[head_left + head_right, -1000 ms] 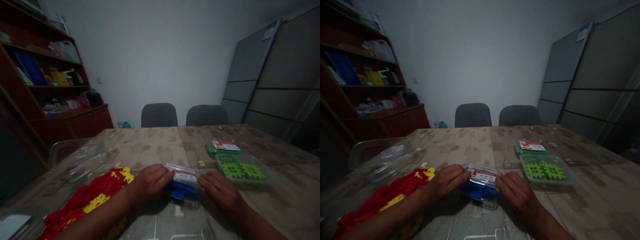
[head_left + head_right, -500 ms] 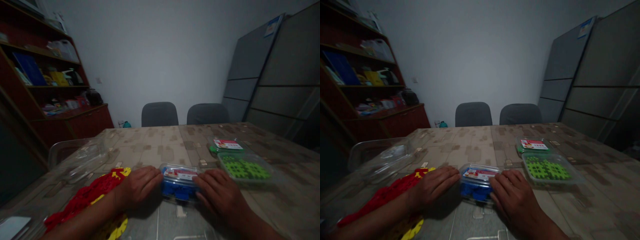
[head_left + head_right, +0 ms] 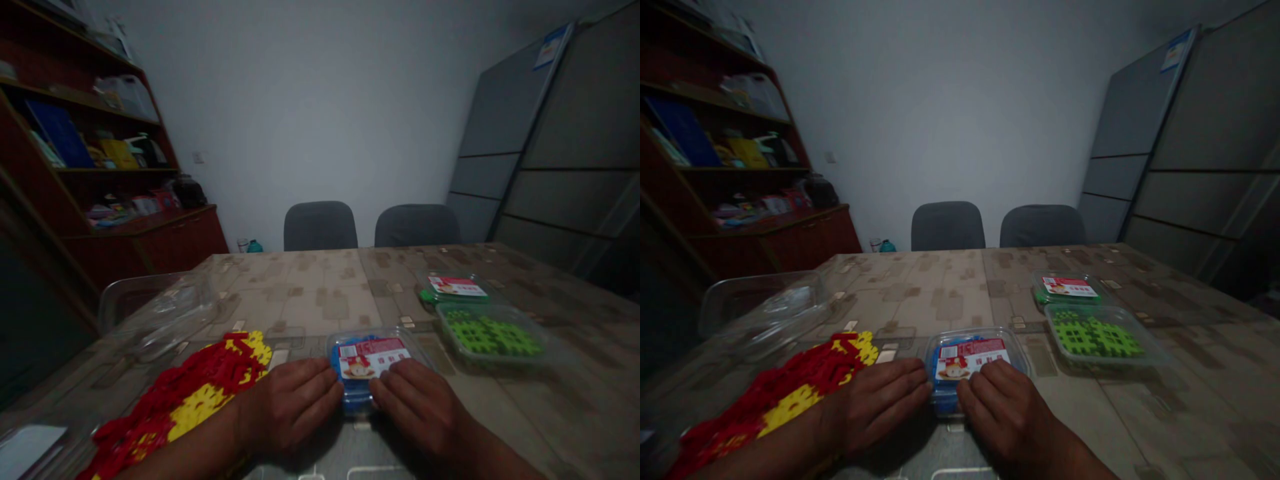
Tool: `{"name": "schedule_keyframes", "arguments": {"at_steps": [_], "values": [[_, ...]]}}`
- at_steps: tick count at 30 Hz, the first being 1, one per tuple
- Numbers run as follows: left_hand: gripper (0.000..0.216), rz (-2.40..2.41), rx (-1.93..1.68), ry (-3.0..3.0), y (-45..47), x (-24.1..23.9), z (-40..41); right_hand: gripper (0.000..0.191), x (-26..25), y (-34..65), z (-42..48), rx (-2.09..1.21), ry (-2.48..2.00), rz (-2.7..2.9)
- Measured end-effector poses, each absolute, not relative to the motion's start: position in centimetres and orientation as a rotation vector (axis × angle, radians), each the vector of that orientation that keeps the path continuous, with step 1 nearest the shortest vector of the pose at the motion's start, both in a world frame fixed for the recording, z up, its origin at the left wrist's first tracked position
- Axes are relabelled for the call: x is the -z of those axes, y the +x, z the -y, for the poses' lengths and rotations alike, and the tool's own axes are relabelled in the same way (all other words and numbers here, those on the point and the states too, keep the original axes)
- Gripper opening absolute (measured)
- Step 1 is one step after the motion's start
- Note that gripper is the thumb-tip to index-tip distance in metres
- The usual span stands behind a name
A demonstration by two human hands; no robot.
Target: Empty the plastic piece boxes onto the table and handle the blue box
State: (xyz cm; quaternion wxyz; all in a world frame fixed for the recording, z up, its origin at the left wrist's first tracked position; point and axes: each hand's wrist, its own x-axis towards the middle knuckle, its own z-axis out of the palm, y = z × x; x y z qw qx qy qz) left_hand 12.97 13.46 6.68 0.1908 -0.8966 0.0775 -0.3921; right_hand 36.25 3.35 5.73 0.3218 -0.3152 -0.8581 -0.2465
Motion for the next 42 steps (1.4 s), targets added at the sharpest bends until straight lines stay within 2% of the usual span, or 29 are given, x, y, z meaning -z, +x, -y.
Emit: {"name": "schedule_keyframes", "arguments": {"at_steps": [8,12,13,16,19,25,35,42], "values": [[0.027,-0.184,1.18,-2.539,13.9,-6.6,-13.2,0.016,-5.7,36.2,-4.3,0.675,-0.793,2.192],[0.016,0.164,1.363,-2.872,14.9,-6.1,-13.4,0.014,-6.2,37.2,-4.5,0.738,-0.814,2.145],[0.024,0.346,1.464,-2.958,15.3,-5.9,-13.3,0.014,-6.3,37.4,-4.4,0.752,-0.827,2.116],[0.079,0.853,1.721,-3.309,16.6,-4.9,-12.7,0.013,-6.6,37.8,-4.2,0.781,-0.853,2.056],[0.104,0.974,1.9,-3.684,17.9,-4.0,-11.7,0.017,-6.9,37.6,-3.8,0.826,-0.838,2.057],[0.099,1.196,1.73,-3.363,19.3,-3.4,-10.5,0.027,-7.9,37.2,-3.4,0.874,-0.85,2.129],[0.085,0.979,1.802,-3.236,20.1,-4.2,-9.6,0.022,-8.4,36.3,-3.9,0.853,-0.78,2.081],[0.08,0.975,1.86,-3.192,20.0,-4.3,-9.4,0.027,-8.6,36.3,-4.2,0.819,-0.847,2.11]]}}
